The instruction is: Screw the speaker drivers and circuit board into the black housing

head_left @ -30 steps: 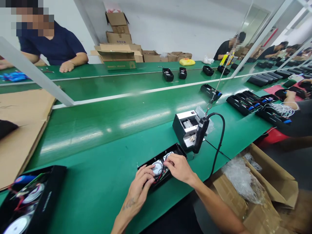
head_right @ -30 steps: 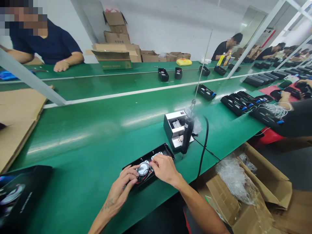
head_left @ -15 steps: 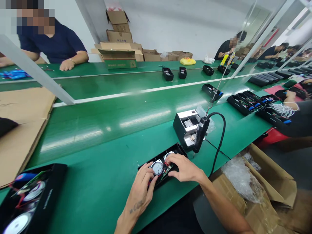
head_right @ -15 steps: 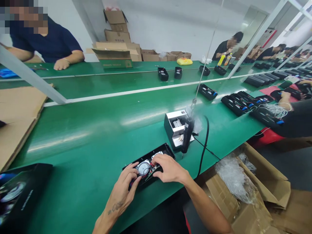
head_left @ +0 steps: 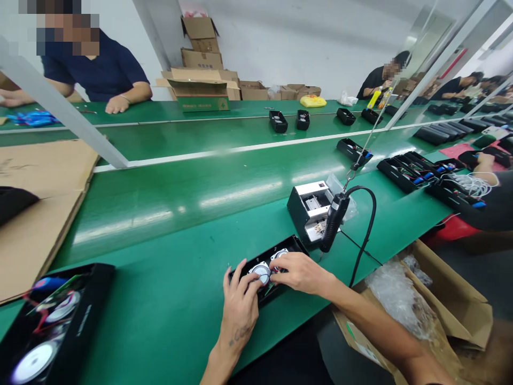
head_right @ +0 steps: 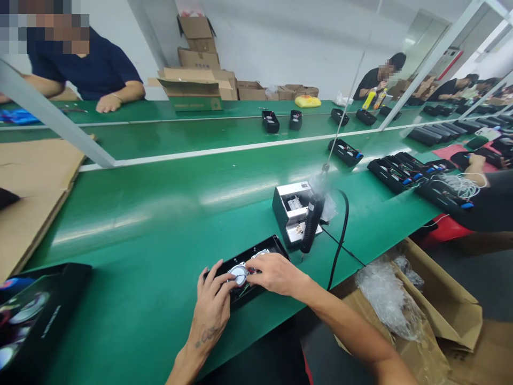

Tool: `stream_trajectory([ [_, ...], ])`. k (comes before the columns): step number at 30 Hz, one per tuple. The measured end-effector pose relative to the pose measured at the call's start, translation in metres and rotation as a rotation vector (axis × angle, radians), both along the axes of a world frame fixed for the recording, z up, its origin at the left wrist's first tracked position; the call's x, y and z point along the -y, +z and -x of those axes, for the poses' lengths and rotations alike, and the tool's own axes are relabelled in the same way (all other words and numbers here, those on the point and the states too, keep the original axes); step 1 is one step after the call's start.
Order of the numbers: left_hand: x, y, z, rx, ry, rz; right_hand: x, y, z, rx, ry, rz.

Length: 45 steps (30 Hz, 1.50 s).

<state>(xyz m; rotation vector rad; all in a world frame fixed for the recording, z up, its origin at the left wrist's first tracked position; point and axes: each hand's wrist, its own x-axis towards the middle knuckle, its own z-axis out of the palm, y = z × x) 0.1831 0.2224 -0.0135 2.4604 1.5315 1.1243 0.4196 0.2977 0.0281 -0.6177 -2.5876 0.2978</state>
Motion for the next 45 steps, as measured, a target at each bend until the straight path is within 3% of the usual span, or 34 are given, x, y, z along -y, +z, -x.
stream_trajectory([
  [4,-0.002,0.003,0.001,0.008,0.005,0.010,0.001,-0.011,0.000,-0.072,-0.029,-0.001],
  [8,-0.003,0.004,0.000,0.009,0.007,-0.019,0.003,-0.016,-0.002,0.012,-0.049,0.036],
  [12,-0.001,0.003,-0.002,0.014,0.016,-0.031,0.004,-0.007,0.000,0.116,-0.039,-0.020],
  [16,0.000,0.001,-0.002,0.018,0.004,-0.042,0.005,0.004,0.005,0.214,0.094,-0.209],
  [19,-0.001,-0.001,0.000,0.049,-0.001,-0.030,0.006,0.009,0.004,0.114,0.133,-0.313],
  [24,-0.001,-0.003,0.002,0.092,-0.010,-0.029,0.009,0.019,-0.009,-0.198,-0.140,0.021],
  [28,0.001,0.005,0.007,0.184,-0.037,0.097,0.011,0.025,-0.011,-0.210,-0.125,0.306],
  [34,-0.009,0.025,0.019,0.357,-0.045,0.198,0.004,0.025,0.004,-0.293,-0.234,0.681],
  [38,-0.022,0.034,0.023,0.398,-0.068,0.275,-0.001,0.028,0.014,-0.332,-0.265,0.791],
  [45,-0.041,0.036,0.026,0.520,-0.061,0.527,-0.006,0.023,0.021,-0.389,-0.309,0.934],
])
